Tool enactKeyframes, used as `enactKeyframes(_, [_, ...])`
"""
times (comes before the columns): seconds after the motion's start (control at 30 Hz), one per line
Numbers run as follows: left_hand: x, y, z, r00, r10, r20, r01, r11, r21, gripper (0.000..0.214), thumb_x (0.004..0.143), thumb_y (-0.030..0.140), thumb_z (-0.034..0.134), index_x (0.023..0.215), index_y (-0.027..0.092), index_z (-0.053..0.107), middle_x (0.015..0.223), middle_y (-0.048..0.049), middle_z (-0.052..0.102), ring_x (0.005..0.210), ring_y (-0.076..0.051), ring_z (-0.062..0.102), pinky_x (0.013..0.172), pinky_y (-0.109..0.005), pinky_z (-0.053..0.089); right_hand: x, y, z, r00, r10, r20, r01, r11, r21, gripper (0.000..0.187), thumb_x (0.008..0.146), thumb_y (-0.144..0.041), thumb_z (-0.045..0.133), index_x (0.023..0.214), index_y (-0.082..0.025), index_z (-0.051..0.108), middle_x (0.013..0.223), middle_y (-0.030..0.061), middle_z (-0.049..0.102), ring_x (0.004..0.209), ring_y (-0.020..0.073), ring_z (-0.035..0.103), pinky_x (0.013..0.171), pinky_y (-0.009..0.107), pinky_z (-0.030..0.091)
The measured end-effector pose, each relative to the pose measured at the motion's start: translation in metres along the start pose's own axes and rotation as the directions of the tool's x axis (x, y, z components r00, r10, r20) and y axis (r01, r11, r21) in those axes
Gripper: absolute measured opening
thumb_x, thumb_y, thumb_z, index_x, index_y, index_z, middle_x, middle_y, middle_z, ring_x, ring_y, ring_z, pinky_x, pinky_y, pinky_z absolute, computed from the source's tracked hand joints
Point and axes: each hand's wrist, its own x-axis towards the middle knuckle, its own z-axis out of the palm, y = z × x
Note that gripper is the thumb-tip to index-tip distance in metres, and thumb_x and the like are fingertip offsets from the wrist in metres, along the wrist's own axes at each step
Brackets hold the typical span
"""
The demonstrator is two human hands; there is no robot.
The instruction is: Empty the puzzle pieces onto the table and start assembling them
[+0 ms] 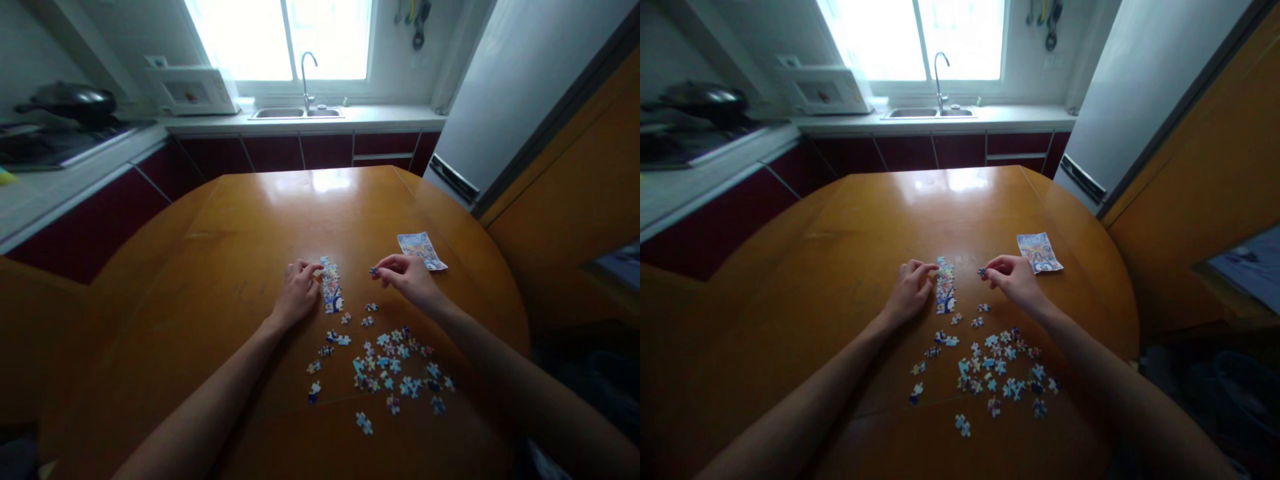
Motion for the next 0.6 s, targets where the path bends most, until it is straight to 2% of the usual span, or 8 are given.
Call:
enactKeyframes(0.17, [-0.001,0.000,0.001,1.000,-0.005,-0.004,0.005,1.000,-0.003,0.031,0.090,0.014,0.051,0.116,0.022,0.065,0.108,-0.0073,0.053,0.106,-0.025,0.047,0.101,-0.044,0.043,0.021,0.002,0.014,0.999,-0.038,0.027,0.039,0.999,-0.027,0.021,0.075,-0.037,0.070,0.079,-0.017,0.069,0.075,0.0052,0.070,0.065,0.0146,0.060,0.058,0.028,0.044])
enactKeyframes(0.37, [-0.001,0.003,0.000,1.000,-0.023,-0.003,0.023,1.000,-0.002,0.030,0.090,0.015,0.053,0.115,0.023,0.066,0.107,-0.0074,0.054,0.106,-0.025,0.047,0.101,-0.043,0.043,0.034,0.002,0.032,0.997,-0.046,0.059,0.047,0.999,-0.012,0.021,0.076,-0.038,0.071,0.079,-0.017,0.070,0.074,0.0039,0.069,0.066,0.0136,0.058,0.060,0.027,0.045])
enactKeyframes(0.47, [-0.001,0.004,-0.001,1.000,-0.021,0.001,0.021,1.000,-0.009,0.029,0.091,0.016,0.052,0.115,0.023,0.066,0.106,-0.0073,0.054,0.106,-0.025,0.047,0.100,-0.043,0.043,0.035,0.006,0.030,0.998,-0.042,0.050,0.043,0.999,-0.026,0.020,0.076,-0.036,0.071,0.079,-0.017,0.070,0.075,0.0040,0.070,0.066,0.0141,0.059,0.062,0.029,0.046])
enactKeyframes(0.6, [0.000,0.004,-0.001,1.000,-0.008,0.001,0.008,1.000,-0.005,0.029,0.090,0.015,0.051,0.115,0.022,0.066,0.107,-0.0076,0.054,0.106,-0.025,0.047,0.100,-0.043,0.043,0.030,0.016,0.013,0.999,-0.038,0.029,0.040,0.995,-0.095,0.017,0.076,-0.033,0.071,0.079,-0.016,0.071,0.077,0.0058,0.072,0.069,0.0163,0.062,0.066,0.031,0.049])
